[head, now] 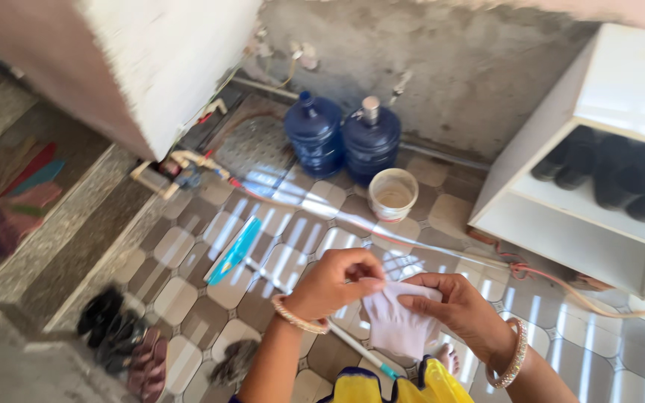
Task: The person cleans a black shoe placed on a white cabinet using a cloth. They wipe the shoe's surface and laces, then place it back into the cabinet. The person repeats this process for a second shoe.
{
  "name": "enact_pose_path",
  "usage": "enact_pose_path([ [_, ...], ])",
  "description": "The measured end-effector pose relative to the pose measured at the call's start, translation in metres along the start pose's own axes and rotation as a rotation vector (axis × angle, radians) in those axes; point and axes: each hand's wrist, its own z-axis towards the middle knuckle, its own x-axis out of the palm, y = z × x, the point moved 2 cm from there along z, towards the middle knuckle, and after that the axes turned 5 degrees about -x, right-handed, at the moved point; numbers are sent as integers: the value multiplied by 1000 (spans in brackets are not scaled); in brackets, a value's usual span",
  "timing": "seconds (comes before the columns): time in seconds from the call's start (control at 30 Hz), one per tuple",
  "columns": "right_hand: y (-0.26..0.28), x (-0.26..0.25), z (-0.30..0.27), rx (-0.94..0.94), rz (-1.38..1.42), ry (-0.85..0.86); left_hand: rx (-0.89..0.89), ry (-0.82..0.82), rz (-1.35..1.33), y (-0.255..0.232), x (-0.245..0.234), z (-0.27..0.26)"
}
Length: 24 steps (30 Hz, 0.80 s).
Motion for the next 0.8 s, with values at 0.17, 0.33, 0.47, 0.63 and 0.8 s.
enact_pose_path([
  [0.17,15,-59,-14,32,41,-69,72,-161,36,-18,16,51],
  [0.33,19,-118,-15,-25,6,-66,238,117,246,-45,90,109],
  [0.47,29,-172,-23,-65,109,-124,-100,231,-41,-36,106,152],
  [0.63,31,-216,-45,-33,267,-316,-73,-1,-247,-23,125,198],
  [0.8,20,-252,-55,-95,361,-427,-232,168,-606,-17,207,224],
])
